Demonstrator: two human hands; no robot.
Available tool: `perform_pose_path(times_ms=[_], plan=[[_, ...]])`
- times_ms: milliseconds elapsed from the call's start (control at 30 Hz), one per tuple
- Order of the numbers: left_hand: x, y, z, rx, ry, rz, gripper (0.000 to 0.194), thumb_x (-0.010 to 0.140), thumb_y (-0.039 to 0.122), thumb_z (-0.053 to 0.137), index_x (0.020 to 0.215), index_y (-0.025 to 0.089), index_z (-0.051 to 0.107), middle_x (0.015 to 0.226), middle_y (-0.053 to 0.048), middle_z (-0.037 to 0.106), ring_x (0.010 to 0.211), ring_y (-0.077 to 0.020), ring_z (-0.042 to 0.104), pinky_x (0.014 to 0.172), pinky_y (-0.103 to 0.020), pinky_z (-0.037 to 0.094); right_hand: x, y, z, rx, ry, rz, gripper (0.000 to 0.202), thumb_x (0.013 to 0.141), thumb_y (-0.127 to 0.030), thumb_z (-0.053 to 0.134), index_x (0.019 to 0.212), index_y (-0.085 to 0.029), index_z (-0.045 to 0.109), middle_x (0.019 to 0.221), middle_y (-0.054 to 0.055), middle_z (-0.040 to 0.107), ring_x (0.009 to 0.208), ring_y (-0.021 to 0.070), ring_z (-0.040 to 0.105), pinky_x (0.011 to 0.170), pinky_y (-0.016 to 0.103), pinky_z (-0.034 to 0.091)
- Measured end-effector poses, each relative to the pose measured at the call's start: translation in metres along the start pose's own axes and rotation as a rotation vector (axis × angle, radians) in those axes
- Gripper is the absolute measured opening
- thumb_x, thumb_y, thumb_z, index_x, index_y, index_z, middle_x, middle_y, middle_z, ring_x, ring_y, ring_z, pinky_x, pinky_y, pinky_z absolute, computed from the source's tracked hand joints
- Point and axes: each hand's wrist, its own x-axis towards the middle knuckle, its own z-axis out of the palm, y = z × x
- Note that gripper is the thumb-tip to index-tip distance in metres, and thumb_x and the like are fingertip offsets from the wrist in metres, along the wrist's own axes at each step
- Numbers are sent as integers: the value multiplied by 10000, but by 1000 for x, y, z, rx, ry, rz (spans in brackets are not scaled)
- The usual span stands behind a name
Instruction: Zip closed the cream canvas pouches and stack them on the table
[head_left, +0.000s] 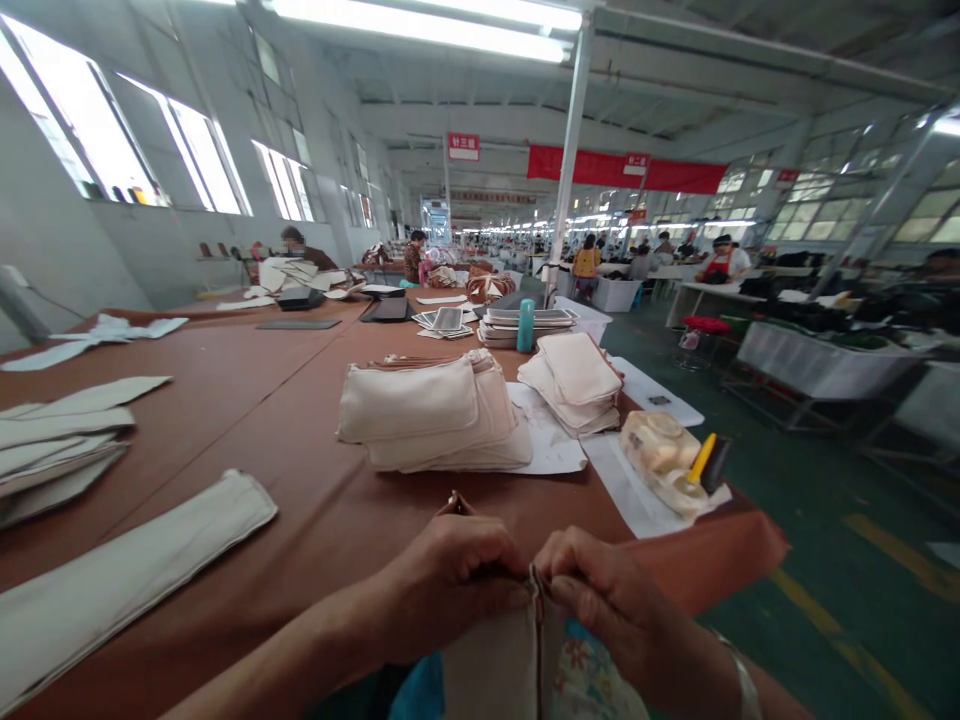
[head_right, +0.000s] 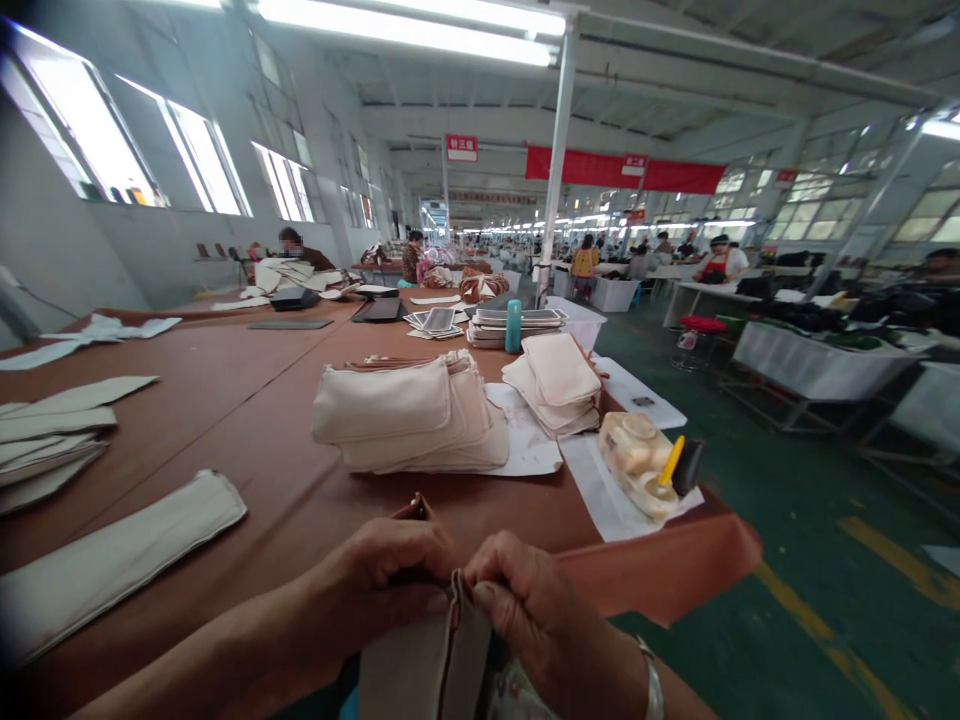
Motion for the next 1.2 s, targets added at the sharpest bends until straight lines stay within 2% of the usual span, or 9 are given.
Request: perform_pose_path(times_ms=[100, 200, 400, 533, 667, 767, 867, 1000, 1200], plan=[[-1, -5, 11, 202, -9, 12, 263, 953, 359, 498, 880, 158, 652, 804, -32, 636, 727, -135, 539, 690, -206, 411, -10, 14, 12, 71, 6, 91, 144, 958, -340, 469, 949, -200, 502, 799, -7, 488, 708, 147, 464, 644, 262, 410], [-4, -4, 18, 314, 17, -17, 246, 983, 287, 415, 952, 183, 636, 885, -40, 656, 793, -147, 569, 741, -217, 421, -17, 23, 19, 60, 48, 82, 131, 910, -314, 542, 928, -193, 495, 769, -24, 456, 672, 134, 431, 616, 254, 373], [-2, 5, 12, 67, -31, -97, 250, 967, 329, 468, 1017, 159, 643, 936, -52, 679, 798, -151, 588, 691, -207, 437, -17, 28, 13, -22, 47, 39, 66, 931, -250, 504, 908, -188, 517, 787, -3, 507, 675, 135, 488, 626, 250, 389], [4, -6, 17, -10, 22, -101, 133, 888, 251, 575, 909, 135, 638, 862, -21, 668, 740, -123, 558, 622, -175, 404, -13, 39, 20, -302, 107, -92, 92, 943, -153, 429, 930, -176, 518, 808, 40, 569, 712, 170, 543, 644, 281, 387], [8, -20, 25, 151, 109, -143, 63, 803, 118, 586, 748, 150, 584, 685, 47, 570, 611, -79, 444, 552, -164, 330, -8, 42, 26, -564, 133, -136, 179, 951, -129, 358, 871, -167, 512, 752, 64, 580, 685, 205, 543, 621, 315, 351], [9, -20, 25, 230, 160, -146, 97, 766, 79, 585, 792, 172, 598, 703, 47, 582, 621, -89, 470, 572, -173, 351, -4, 34, 20, -309, 145, 80, 187, 958, -191, 361, 821, -183, 488, 718, 25, 549, 658, 174, 529, 603, 285, 352], [8, -15, 22, 257, 167, -45, 241, 769, 47, 552, 935, 203, 631, 869, 7, 639, 762, -125, 561, 691, -197, 420, -2, 25, 13, 46, 124, 236, 224, 957, -285, 378, 774, -192, 466, 704, -9, 501, 659, 146, 479, 602, 252, 367], [3, -11, 25, 449, 181, 118, 235, 863, 88, 488, 991, 211, 641, 918, -31, 625, 798, -150, 579, 720, -233, 447, -4, 23, 14, 276, 129, 317, 263, 964, -344, 395, 766, -185, 465, 696, -33, 433, 649, 125, 395, 586, 231, 348], [-3, -13, 32, 877, 168, 250, 125, 920, 175, 488, 835, 189, 579, 790, -13, 609, 649, -167, 554, 597, -274, 438, -8, 24, 22, 426, 115, 397, 297, 957, -413, 473, 803, -163, 520, 721, -31, 468, 652, 111, 391, 585, 216, 345]])
